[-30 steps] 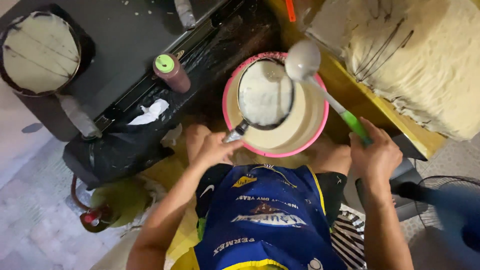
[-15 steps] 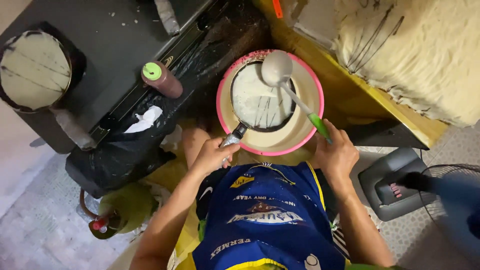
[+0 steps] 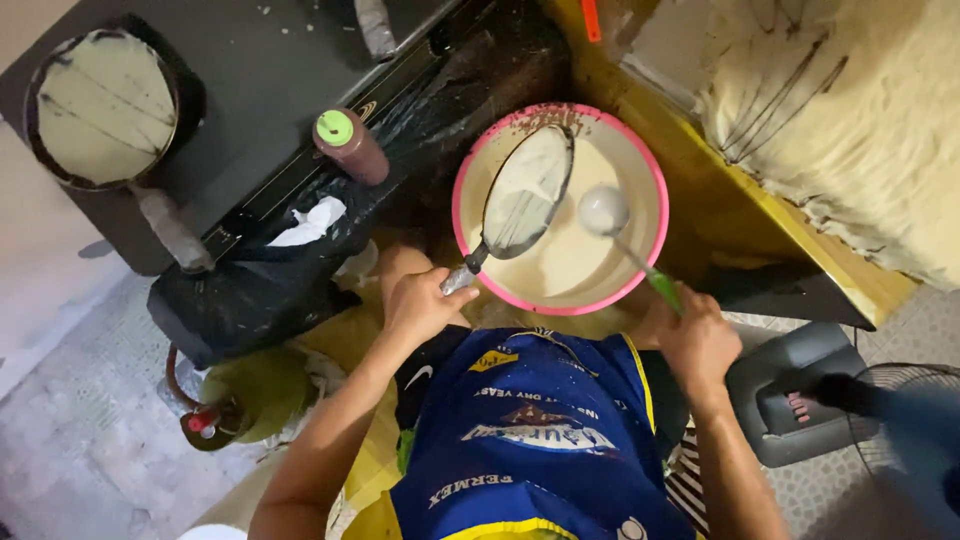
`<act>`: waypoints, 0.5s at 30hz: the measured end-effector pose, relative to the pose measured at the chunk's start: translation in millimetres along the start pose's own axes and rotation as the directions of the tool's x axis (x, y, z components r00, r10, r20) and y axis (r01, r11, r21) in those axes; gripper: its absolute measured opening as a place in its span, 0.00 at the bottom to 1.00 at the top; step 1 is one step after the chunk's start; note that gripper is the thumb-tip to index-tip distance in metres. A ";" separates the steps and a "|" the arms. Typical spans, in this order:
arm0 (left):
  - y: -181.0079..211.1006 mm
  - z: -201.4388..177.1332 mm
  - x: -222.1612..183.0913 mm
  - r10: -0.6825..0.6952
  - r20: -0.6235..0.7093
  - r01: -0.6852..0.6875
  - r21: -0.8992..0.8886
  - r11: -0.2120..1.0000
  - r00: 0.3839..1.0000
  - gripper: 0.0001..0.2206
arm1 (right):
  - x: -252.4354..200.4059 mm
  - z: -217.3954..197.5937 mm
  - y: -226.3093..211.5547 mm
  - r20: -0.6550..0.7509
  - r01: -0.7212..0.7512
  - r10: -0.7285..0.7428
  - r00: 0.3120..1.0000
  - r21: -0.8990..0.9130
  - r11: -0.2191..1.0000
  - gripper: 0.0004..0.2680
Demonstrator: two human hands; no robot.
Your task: The person is making thin bread by dipping a small pan into a bowl of batter, cooking it on a gas stove, and then stacking the finished product.
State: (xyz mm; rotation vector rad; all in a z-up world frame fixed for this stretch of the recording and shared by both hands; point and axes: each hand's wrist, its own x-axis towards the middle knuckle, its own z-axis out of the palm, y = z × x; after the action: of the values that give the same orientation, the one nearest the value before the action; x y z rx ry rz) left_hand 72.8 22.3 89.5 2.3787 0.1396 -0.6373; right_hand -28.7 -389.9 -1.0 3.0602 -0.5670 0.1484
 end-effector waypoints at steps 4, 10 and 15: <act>0.2 -0.1 -1.3 0.033 -0.029 -0.033 0.011 0.999 0.999 0.30 | -10.9 0.4 -14.3 -0.103 0.055 -0.069 0.992 -0.129 0.990 0.15; -2.5 4.1 -0.6 0.053 -0.053 -0.056 -0.053 0.997 0.997 0.26 | -0.4 -58.1 -38.0 -0.369 0.075 -0.135 0.920 -0.172 0.982 0.17; 4.9 12.4 2.7 -0.072 0.127 0.121 -0.432 0.894 0.989 0.16 | 19.7 -80.4 -35.2 -0.565 0.163 -0.274 0.778 -0.239 0.957 0.17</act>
State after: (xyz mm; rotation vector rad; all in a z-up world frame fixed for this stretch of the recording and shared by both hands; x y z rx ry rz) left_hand 71.4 10.5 82.8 1.9056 0.3220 -0.6967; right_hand -5.0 -360.7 80.7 2.6461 -0.1624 0.9519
